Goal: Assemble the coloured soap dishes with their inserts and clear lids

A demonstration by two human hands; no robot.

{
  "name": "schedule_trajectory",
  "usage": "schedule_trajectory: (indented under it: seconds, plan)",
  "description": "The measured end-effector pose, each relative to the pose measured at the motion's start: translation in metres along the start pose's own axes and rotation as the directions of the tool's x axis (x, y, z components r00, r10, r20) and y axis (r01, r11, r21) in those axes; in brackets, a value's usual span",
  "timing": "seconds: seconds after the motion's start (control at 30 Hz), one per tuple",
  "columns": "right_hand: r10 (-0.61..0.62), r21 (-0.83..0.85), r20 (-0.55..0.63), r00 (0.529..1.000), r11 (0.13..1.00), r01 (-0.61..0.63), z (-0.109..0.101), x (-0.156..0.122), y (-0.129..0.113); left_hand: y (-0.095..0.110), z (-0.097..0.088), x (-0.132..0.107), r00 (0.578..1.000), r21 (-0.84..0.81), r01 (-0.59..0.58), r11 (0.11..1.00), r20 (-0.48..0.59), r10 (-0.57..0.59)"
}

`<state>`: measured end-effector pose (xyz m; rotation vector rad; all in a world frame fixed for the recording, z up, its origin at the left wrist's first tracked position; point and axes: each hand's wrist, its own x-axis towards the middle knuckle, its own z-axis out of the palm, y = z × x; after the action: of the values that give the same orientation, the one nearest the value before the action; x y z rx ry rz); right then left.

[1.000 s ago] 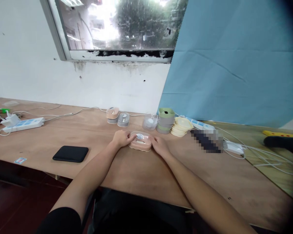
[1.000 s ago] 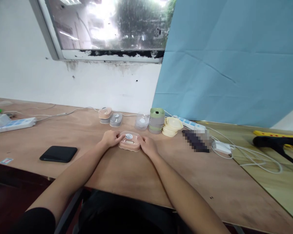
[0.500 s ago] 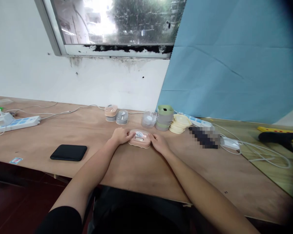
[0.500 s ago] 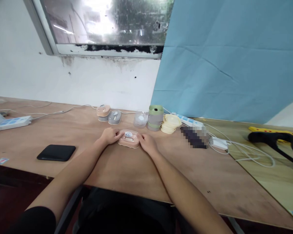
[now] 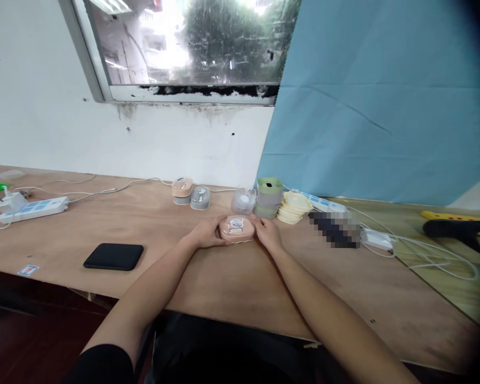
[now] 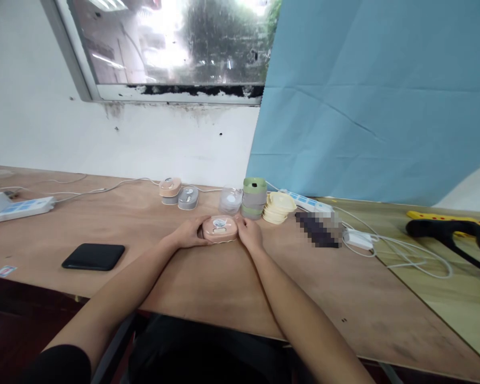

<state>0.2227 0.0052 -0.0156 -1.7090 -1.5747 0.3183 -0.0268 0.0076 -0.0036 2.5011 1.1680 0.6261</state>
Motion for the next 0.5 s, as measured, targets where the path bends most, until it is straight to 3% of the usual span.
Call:
schedule_trajectory:
  seconds: [0.17, 0.33, 0.43, 0.5]
  plan:
    - [0.003, 0.046, 0.026, 1.000, 0.999, -0.004, 0.002, 0.000, 0.006, -0.005, -0.006, 0.002, 0.998, -0.055, 0.042, 0.998, -0.043, -0.044]
    - [-0.019, 0.051, 0.066, 0.998, 0.999, 0.016, 0.002, 0.000, 0.007, -0.020, -0.019, -0.005, 0.978, -0.092, 0.007, 0.996, -0.207, -0.026]
    - [-0.019, 0.030, 0.082, 0.996, 0.999, 0.016, 0.002, 0.000, 0.006, -0.030, -0.024, -0.004, 0.940, -0.122, 0.040, 0.992, -0.333, -0.079]
    - [-0.023, 0.013, 0.086, 0.996, 1.000, 0.022, 0.001, 0.001, 0.005, -0.036, -0.026, 0.002, 0.878, -0.150, 0.114, 0.982, -0.446, -0.170]
